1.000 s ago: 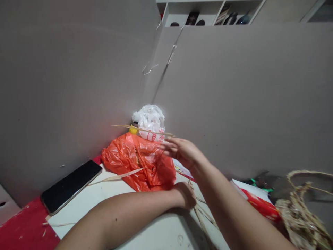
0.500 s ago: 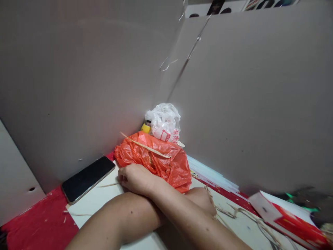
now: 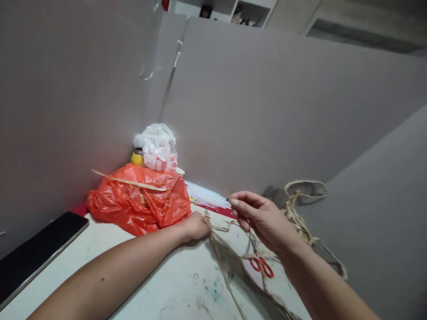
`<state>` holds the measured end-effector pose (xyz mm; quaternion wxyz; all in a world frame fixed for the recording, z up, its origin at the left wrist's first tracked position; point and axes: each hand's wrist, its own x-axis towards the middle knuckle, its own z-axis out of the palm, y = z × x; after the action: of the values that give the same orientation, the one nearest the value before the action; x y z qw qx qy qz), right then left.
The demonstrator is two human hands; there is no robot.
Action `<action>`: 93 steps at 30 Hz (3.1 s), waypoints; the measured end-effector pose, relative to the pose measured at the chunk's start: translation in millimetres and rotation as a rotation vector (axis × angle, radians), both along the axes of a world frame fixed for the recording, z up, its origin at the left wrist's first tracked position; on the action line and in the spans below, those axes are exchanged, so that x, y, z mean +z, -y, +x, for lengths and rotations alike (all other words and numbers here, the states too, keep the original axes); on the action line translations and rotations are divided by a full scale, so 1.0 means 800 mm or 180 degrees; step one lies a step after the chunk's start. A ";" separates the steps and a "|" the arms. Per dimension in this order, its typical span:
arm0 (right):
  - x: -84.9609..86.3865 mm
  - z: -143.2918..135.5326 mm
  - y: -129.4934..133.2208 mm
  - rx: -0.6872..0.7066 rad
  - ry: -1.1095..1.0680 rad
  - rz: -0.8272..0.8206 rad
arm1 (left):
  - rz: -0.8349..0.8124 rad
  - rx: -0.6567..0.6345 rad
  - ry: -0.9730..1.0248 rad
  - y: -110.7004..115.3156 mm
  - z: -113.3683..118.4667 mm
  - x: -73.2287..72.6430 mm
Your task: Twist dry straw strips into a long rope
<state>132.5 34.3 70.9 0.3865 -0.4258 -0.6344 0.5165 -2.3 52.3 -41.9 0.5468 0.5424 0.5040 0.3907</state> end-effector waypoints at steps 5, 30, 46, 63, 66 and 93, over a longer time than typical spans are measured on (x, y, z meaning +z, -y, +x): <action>-0.059 0.068 0.008 -0.0104 0.0201 -0.0875 | -0.0159 -0.0237 -0.0287 -0.002 -0.004 0.002; -0.035 0.152 0.066 0.0553 0.2948 0.0946 | -0.0299 -0.0475 -0.0522 -0.010 -0.003 0.012; -0.106 0.005 0.037 0.0572 0.3625 0.2090 | -0.0229 -0.0595 -0.0427 -0.011 -0.003 0.008; -0.103 0.052 0.006 -0.0278 0.0525 -0.0354 | -0.0425 -0.0687 -0.0151 -0.010 -0.005 0.020; -0.112 0.049 -0.001 -0.0325 0.0516 -0.0296 | -0.0454 -0.0709 -0.0154 -0.010 -0.005 0.021; -0.131 0.053 -0.022 -0.0296 0.0826 -0.0233 | -0.0666 -0.0866 0.0020 -0.019 -0.008 0.018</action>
<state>174.6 51.8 -33.7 0.3090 -0.5318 -0.6394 0.4613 -8.9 67.5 -27.3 0.6498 0.5445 0.4621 0.2602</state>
